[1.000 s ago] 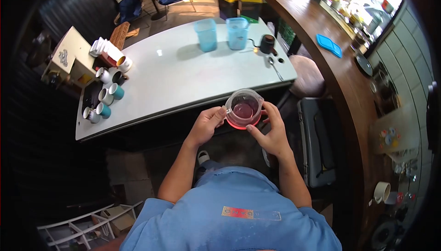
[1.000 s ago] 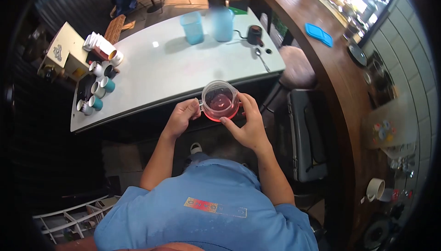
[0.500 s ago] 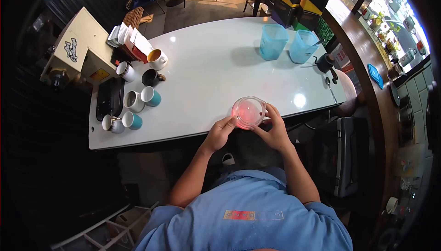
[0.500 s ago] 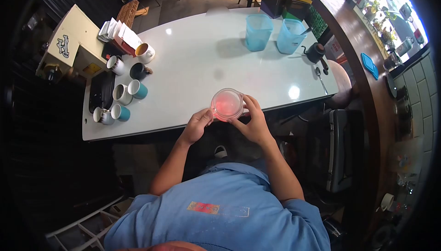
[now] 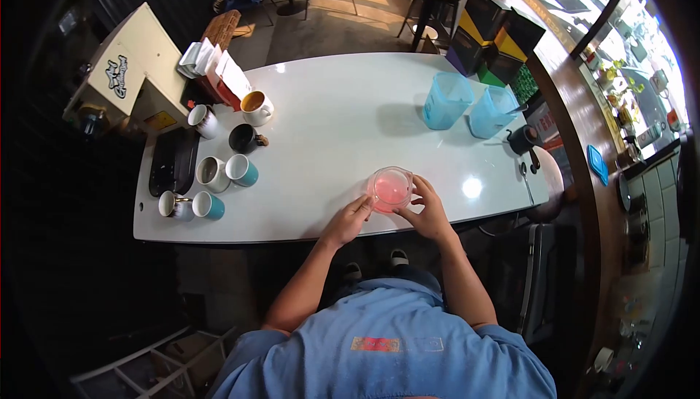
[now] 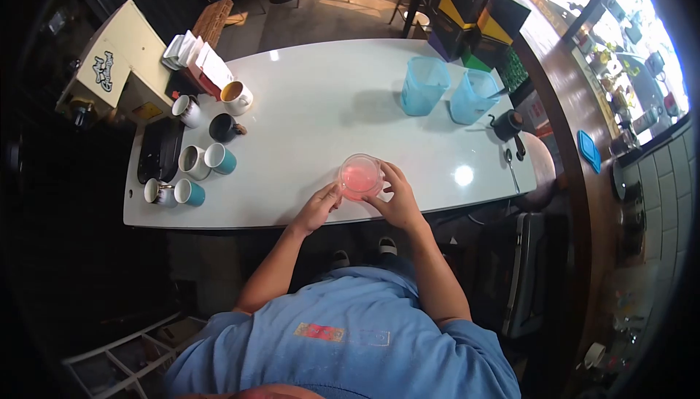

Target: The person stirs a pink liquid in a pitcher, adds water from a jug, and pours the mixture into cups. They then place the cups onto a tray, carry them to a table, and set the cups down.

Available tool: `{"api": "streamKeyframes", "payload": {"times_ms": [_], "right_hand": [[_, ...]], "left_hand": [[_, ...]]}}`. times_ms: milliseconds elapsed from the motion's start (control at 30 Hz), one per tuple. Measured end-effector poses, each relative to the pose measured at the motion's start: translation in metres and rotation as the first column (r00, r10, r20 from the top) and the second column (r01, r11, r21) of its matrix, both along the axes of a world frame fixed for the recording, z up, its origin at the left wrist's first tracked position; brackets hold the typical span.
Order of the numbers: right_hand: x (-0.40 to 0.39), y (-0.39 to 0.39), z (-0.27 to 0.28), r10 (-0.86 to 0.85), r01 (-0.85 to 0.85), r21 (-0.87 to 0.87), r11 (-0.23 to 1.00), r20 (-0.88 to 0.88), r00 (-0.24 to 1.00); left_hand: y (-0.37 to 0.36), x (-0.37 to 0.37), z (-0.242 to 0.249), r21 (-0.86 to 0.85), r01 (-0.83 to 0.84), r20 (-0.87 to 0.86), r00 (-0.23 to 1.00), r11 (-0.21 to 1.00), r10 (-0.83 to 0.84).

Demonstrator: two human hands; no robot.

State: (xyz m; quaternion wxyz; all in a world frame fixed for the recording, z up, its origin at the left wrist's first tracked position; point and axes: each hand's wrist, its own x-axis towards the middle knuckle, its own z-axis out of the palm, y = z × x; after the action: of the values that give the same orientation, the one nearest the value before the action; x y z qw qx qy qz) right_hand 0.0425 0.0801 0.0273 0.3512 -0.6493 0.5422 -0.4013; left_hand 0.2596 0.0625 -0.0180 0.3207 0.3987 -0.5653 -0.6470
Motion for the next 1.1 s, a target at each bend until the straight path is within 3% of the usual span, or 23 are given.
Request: {"api": "streamKeyframes", "payload": {"times_ms": [667, 1100], "right_hand": [[-0.061, -0.072, -0.015, 0.321, -0.32, 0.006, 0.947, -0.009, 0.947], [-0.069, -0.119, -0.025, 0.574, -0.574, 0.051, 0.817, 0.023, 0.819]], "left_hand": [[-0.01, -0.063, -0.002, -0.014, -0.21, -0.003, 0.978, 0.978, 0.21], [0.007, -0.088, 0.004, -0.039, -0.425, 0.085, 0.9, 0.904, 0.427]]}}
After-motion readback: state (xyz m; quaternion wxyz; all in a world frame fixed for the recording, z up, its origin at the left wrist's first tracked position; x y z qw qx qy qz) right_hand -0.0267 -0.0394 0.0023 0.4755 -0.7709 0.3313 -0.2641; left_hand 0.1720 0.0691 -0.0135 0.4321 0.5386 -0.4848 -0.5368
